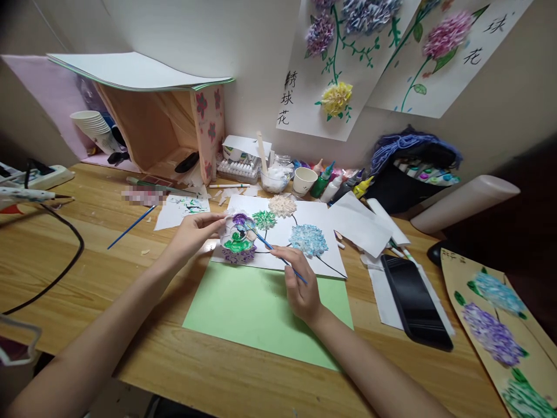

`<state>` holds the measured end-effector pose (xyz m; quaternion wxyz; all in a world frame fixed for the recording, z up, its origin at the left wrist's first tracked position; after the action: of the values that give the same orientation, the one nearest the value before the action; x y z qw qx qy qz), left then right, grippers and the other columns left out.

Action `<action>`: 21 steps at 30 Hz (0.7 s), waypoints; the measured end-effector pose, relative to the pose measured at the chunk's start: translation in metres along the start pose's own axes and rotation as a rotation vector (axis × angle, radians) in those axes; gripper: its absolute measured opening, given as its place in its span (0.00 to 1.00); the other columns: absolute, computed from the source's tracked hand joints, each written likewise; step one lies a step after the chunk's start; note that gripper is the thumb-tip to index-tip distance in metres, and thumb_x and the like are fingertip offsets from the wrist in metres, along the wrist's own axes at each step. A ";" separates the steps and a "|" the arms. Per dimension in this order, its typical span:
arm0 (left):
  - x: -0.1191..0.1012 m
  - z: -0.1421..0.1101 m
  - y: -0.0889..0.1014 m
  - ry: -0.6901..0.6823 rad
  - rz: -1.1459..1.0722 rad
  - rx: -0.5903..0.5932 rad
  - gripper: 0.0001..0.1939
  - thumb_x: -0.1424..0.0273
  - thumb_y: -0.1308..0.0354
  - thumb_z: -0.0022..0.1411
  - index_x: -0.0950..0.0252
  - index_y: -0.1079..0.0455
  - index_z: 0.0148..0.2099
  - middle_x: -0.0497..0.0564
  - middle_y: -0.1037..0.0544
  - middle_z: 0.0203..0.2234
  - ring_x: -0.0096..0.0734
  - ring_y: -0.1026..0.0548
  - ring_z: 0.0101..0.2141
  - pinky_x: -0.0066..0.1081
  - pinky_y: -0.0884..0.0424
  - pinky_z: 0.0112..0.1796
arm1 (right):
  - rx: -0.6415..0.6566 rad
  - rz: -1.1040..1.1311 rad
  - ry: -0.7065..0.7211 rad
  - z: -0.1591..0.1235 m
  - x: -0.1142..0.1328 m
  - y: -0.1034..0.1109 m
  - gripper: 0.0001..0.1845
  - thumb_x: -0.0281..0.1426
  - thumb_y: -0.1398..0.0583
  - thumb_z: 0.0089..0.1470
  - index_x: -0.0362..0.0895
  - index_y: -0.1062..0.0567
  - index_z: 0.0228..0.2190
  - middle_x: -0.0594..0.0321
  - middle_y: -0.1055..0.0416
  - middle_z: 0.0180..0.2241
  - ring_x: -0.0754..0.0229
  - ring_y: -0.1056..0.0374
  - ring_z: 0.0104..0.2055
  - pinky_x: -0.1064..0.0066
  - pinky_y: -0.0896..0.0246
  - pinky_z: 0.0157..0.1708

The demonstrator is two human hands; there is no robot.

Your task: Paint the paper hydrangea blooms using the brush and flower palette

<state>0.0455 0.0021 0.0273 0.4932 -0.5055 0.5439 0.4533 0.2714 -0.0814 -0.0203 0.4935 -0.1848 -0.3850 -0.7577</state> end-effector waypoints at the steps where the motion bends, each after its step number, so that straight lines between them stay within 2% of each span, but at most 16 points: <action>1: 0.000 0.000 0.000 0.001 -0.001 -0.001 0.18 0.61 0.32 0.43 0.66 0.21 0.36 0.51 0.19 0.29 0.30 0.25 0.30 0.29 0.27 0.32 | 0.006 -0.009 0.007 0.000 0.000 0.000 0.17 0.29 0.53 0.61 0.50 0.29 0.47 0.59 0.26 0.44 0.54 0.32 0.49 0.57 0.35 0.47; 5: -0.001 0.000 -0.001 0.010 0.005 -0.010 0.16 0.62 0.32 0.43 0.66 0.22 0.34 0.51 0.19 0.30 0.31 0.25 0.31 0.29 0.26 0.32 | 0.033 -0.041 0.026 -0.001 0.000 0.002 0.18 0.28 0.53 0.61 0.50 0.30 0.47 0.59 0.26 0.45 0.54 0.32 0.48 0.56 0.35 0.46; 12: -0.008 0.006 0.008 0.022 -0.015 -0.081 0.13 0.65 0.33 0.42 0.67 0.23 0.31 0.52 0.20 0.28 0.34 0.24 0.31 0.33 0.25 0.34 | -0.108 -0.001 0.072 -0.006 0.000 0.005 0.16 0.29 0.51 0.59 0.49 0.28 0.43 0.58 0.27 0.42 0.53 0.32 0.45 0.55 0.36 0.43; 16: -0.005 0.017 0.025 0.035 -0.050 -0.231 0.12 0.69 0.34 0.41 0.68 0.24 0.31 0.51 0.20 0.26 0.33 0.23 0.29 0.34 0.25 0.36 | -0.217 0.129 -0.032 -0.005 -0.004 0.004 0.12 0.30 0.50 0.58 0.47 0.27 0.33 0.59 0.29 0.33 0.55 0.32 0.38 0.59 0.36 0.36; 19: 0.002 0.024 0.034 0.054 -0.038 -0.295 0.12 0.70 0.36 0.42 0.69 0.25 0.32 0.50 0.21 0.25 0.31 0.24 0.27 0.33 0.25 0.34 | -0.182 0.263 -0.123 -0.003 -0.007 0.002 0.14 0.30 0.51 0.59 0.46 0.28 0.28 0.61 0.31 0.28 0.57 0.33 0.32 0.62 0.38 0.32; 21: 0.005 0.026 0.036 0.052 -0.026 -0.302 0.12 0.70 0.36 0.42 0.69 0.25 0.32 0.49 0.22 0.24 0.29 0.24 0.26 0.31 0.25 0.33 | -0.157 0.301 -0.118 -0.003 -0.007 0.002 0.14 0.29 0.52 0.59 0.46 0.29 0.27 0.62 0.31 0.27 0.58 0.34 0.31 0.63 0.39 0.31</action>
<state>0.0112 0.0301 0.0195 0.4031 -0.5926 0.4753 0.5103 0.2769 -0.0800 -0.0264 0.5617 -0.3225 -0.3213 -0.6908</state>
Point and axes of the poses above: each hand's wrist, its own z-axis towards the middle knuckle, its own y-axis out of the back of the hand, x = y × z, the point moved 1 cm from there along z, towards the middle knuckle
